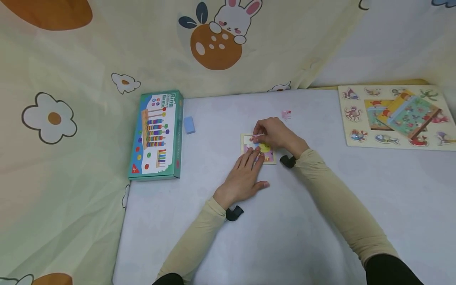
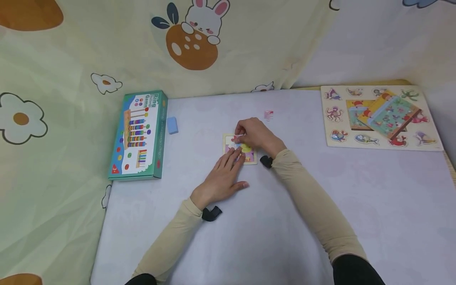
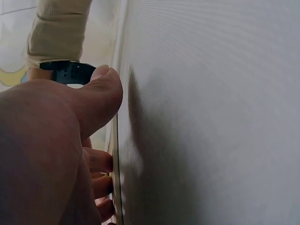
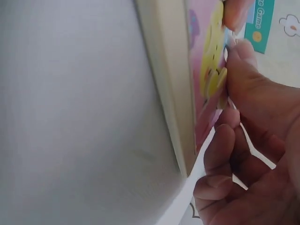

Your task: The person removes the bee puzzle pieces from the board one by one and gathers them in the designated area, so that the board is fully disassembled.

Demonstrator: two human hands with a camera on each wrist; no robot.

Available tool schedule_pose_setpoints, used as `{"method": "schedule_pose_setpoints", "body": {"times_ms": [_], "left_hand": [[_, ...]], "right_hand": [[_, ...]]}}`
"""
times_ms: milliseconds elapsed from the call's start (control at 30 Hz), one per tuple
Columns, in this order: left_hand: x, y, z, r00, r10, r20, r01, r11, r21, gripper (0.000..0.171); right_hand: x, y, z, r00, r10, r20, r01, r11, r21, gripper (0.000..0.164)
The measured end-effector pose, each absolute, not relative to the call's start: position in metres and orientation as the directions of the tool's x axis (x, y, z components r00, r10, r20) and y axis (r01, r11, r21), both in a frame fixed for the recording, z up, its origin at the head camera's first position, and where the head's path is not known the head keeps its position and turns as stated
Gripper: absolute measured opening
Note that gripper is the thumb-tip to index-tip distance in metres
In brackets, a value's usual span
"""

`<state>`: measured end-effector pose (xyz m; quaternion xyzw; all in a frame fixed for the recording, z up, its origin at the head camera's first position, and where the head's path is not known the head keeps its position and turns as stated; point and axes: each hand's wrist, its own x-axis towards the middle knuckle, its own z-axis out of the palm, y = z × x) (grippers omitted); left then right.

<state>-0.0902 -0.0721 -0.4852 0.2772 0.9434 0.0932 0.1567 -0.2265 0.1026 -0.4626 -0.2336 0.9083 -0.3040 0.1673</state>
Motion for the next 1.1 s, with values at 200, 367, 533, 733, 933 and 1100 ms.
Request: {"method": "schedule_pose_setpoints", "body": {"times_ms": [200,367,533,733,933,1100], "left_hand": [[-0.0895,-0.0722,-0.4873,-0.798,0.553,-0.239,0.491,0.827,0.273,0.088],[-0.089,-0.0723,-0.487,-0.797,0.552,-0.244,0.486,0.827,0.284,0.089],[-0.0892,-0.0723,-0.4866,-0.796,0.553,-0.247,0.491,0.828,0.273,0.089],[-0.0897,-0.072,-0.4855,-0.795,0.548,-0.258,0.487,0.832,0.265,0.089],[-0.09,-0.0715,-0.4833,-0.797,0.546,-0.258,0.487,0.834,0.261,0.089],[-0.0901,-0.0711,-0.4828,-0.8,0.541,-0.257,0.48,0.836,0.266,0.089]], "right_hand": [[-0.226,0.1049,-0.4674,-0.836,-0.53,-0.144,-0.312,0.673,-0.671,0.016],[-0.2258,0.1048,-0.4693,-0.843,-0.525,-0.119,-0.314,0.659,-0.684,0.015],[-0.2246,0.1035,-0.4682,-0.851,-0.512,-0.117,-0.312,0.673,-0.671,0.013],[-0.2225,0.1025,-0.4635,-0.853,-0.504,-0.134,-0.323,0.712,-0.624,0.015],[-0.2218,0.1044,-0.4603,-0.856,-0.497,-0.138,-0.32,0.722,-0.613,0.013],[-0.2221,0.1084,-0.4633,-0.855,-0.506,-0.116,-0.316,0.684,-0.657,0.012]]}}
